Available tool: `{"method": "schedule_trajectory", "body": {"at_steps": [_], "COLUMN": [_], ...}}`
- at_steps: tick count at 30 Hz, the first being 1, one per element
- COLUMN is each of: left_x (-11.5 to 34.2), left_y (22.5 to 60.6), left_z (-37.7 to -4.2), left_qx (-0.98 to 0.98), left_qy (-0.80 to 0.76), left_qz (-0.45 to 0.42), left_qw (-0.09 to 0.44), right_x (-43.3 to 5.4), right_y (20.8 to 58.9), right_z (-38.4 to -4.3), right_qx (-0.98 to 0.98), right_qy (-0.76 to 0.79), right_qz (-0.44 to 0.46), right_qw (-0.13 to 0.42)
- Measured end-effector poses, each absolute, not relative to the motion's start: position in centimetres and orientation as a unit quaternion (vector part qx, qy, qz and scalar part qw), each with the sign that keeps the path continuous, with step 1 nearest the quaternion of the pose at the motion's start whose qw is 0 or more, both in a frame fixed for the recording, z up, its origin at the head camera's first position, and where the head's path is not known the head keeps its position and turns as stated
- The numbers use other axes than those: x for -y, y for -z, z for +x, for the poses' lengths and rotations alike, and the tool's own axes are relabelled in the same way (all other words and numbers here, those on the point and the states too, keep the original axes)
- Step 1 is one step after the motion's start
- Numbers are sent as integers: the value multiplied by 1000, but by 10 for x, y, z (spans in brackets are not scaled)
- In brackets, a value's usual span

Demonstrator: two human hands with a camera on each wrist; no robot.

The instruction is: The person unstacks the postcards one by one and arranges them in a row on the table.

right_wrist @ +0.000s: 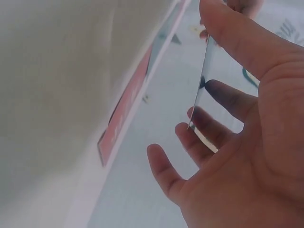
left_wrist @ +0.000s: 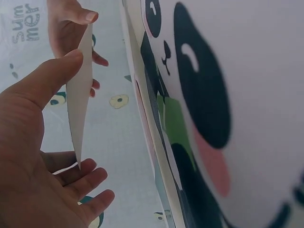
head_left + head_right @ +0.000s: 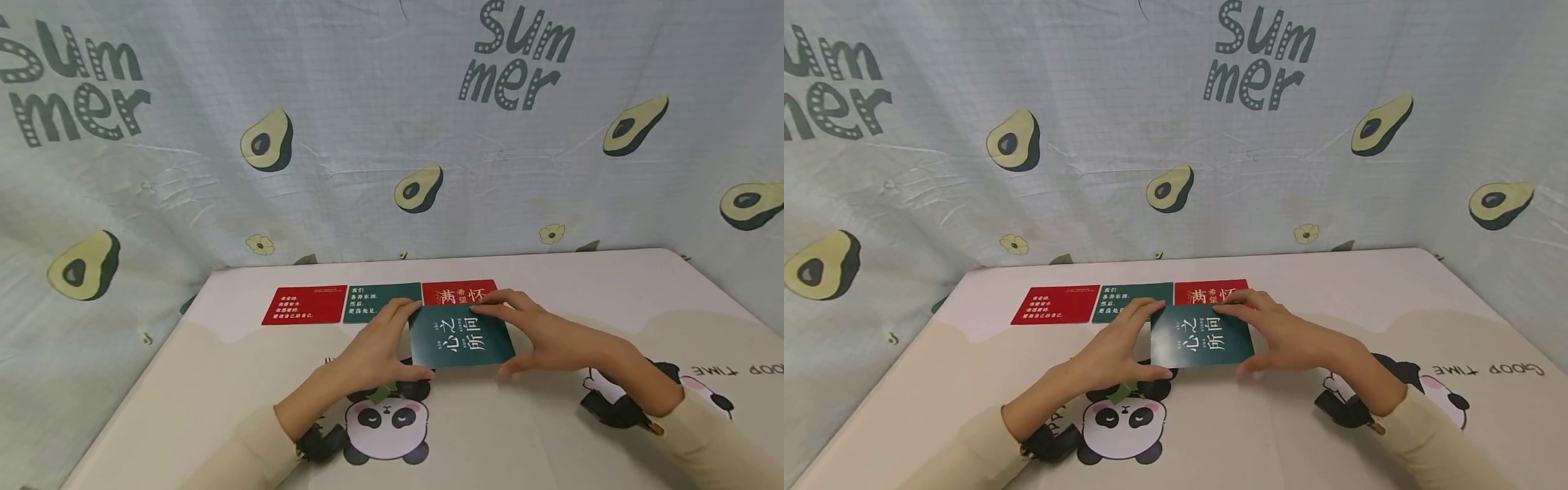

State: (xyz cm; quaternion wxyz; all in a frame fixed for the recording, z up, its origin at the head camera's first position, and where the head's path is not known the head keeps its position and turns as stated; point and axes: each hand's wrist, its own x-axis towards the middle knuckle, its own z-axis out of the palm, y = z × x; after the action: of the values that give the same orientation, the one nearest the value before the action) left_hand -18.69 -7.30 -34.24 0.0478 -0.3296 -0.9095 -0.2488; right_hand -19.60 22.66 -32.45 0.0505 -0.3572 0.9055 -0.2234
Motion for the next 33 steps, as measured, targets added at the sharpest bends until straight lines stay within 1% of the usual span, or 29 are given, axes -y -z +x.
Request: {"method": "schedule_trajectory", "body": {"at_steps": [8,13,26,33], "left_x": [61,51,13,-7], "left_y": [342,339,335,334], "left_z": [-196,-203,-224,-235], "left_qx": [906,905,905,914], "left_qy": [264,265,260,247], "left_qz": [-328,-329,-330,-316], "left_qw": [50,57,69,56], "right_x": [-245,-256,-285,-300], "right_y": [321,317,309,304], "right_z": [-202,-207,-223,-228], "right_qx": [-905,-903,-911,-914], "right_qy": [224,223,230,230], "right_qz": [-361,-367,-342,-332], "right_qw": [17,7,23,23]}}
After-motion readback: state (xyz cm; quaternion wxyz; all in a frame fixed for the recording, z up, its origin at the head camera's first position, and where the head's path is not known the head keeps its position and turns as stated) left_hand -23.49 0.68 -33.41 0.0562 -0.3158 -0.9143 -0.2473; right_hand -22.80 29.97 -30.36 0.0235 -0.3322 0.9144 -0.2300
